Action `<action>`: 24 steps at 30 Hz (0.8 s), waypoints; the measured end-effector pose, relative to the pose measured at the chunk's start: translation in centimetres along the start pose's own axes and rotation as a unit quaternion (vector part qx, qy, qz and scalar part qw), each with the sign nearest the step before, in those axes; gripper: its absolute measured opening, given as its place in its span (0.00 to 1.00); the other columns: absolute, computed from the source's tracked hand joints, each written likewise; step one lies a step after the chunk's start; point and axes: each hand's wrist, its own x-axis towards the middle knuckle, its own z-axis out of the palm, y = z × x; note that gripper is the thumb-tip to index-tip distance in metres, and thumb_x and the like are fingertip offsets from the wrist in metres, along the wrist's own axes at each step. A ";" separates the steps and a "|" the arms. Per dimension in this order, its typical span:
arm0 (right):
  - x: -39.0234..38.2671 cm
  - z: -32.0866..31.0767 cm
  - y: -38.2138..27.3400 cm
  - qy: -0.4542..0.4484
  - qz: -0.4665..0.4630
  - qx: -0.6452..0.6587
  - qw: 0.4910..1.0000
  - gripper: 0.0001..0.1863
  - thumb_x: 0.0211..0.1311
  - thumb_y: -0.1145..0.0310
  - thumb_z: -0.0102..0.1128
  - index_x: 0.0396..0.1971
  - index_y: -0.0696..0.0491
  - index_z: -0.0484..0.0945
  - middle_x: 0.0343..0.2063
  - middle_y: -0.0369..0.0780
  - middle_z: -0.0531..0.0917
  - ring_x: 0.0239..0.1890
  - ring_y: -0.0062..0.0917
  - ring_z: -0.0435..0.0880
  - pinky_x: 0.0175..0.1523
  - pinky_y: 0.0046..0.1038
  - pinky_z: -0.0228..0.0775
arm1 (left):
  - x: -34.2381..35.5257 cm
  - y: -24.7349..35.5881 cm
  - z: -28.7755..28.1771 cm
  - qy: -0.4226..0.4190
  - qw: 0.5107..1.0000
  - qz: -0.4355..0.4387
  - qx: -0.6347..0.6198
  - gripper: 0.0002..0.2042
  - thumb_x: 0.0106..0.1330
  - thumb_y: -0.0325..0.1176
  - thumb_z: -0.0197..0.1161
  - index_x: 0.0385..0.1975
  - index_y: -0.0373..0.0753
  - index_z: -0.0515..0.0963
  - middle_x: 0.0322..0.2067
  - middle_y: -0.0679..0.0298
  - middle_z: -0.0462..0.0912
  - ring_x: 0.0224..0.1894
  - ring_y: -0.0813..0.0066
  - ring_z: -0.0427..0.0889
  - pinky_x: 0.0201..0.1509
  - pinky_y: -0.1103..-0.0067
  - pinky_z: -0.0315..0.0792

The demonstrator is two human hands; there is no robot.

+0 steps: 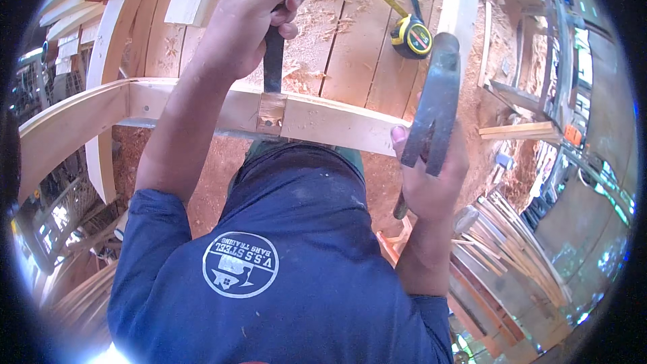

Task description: The person chisels a notch into a wooden beam by striking a chisel with a hammer, uses a tape measure to check dimensions, and prys at the wood with a wrench.

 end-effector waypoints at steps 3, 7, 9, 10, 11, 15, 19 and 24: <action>2.5 -0.3 -0.4 -0.031 -0.023 -0.022 0.999 0.29 0.66 0.77 0.67 0.65 0.61 0.69 0.26 0.33 0.78 0.21 0.14 0.74 0.26 0.17 0.67 | 0.1 -0.1 0.0 0.012 1.000 -0.004 0.025 0.14 0.76 0.41 0.62 0.52 0.44 0.68 0.27 0.74 0.67 0.24 0.87 0.65 0.26 0.84 0.64; 5.8 -1.4 -1.5 -0.033 -0.030 0.016 0.999 0.23 0.65 0.73 0.71 0.58 0.60 0.76 0.29 0.33 0.81 0.24 0.13 0.76 0.29 0.18 0.69 | 0.2 -0.2 0.3 -0.002 0.998 -0.011 0.066 0.15 0.76 0.42 0.62 0.53 0.44 0.68 0.26 0.74 0.67 0.24 0.87 0.64 0.26 0.85 0.63; 8.2 -1.9 -2.1 -0.015 -0.063 0.015 0.998 0.19 0.65 0.71 0.72 0.53 0.59 0.79 0.29 0.33 0.83 0.24 0.13 0.76 0.30 0.17 0.69 | 0.1 -0.5 0.2 -0.012 0.998 -0.012 0.060 0.16 0.76 0.42 0.62 0.54 0.43 0.68 0.26 0.74 0.67 0.23 0.88 0.64 0.24 0.85 0.62; 9.7 -2.3 -2.7 -0.001 -0.085 0.011 0.996 0.18 0.65 0.70 0.72 0.51 0.58 0.80 0.29 0.33 0.83 0.24 0.13 0.76 0.31 0.17 0.69 | 0.1 -0.5 0.2 -0.028 0.998 -0.010 0.055 0.16 0.76 0.43 0.62 0.55 0.43 0.68 0.26 0.75 0.67 0.22 0.88 0.63 0.23 0.85 0.61; 11.4 -2.6 -3.4 0.006 -0.105 0.001 0.995 0.16 0.65 0.69 0.73 0.49 0.58 0.81 0.29 0.34 0.84 0.24 0.13 0.76 0.31 0.17 0.69 | 0.1 -0.6 0.3 -0.026 0.998 -0.009 0.055 0.16 0.76 0.43 0.62 0.55 0.43 0.68 0.26 0.75 0.67 0.22 0.88 0.63 0.23 0.85 0.61; 17.9 -3.8 -7.2 0.007 -0.133 -0.104 0.986 0.15 0.65 0.67 0.72 0.46 0.59 0.82 0.31 0.34 0.84 0.29 0.13 0.78 0.38 0.19 0.71 | 0.1 -0.4 0.7 -0.047 0.997 0.011 0.063 0.16 0.77 0.43 0.62 0.55 0.43 0.69 0.25 0.76 0.67 0.19 0.90 0.62 0.20 0.86 0.59; 20.4 -1.2 -8.4 -0.121 -0.194 -0.121 0.966 0.22 0.62 0.74 0.68 0.56 0.58 0.77 0.32 0.32 0.81 0.32 0.13 0.76 0.39 0.19 0.68 | 0.0 0.7 1.9 -0.018 0.990 -0.009 0.143 0.15 0.77 0.44 0.61 0.53 0.44 0.69 0.26 0.76 0.69 0.19 0.90 0.63 0.20 0.87 0.59; 21.3 1.0 -10.7 -0.190 -0.229 -0.160 0.941 0.33 0.57 0.81 0.66 0.66 0.60 0.73 0.39 0.35 0.86 0.40 0.16 0.81 0.47 0.20 0.75 | -0.4 0.4 1.5 -0.030 0.993 -0.034 0.109 0.16 0.76 0.45 0.62 0.54 0.44 0.70 0.27 0.76 0.70 0.19 0.90 0.64 0.20 0.87 0.60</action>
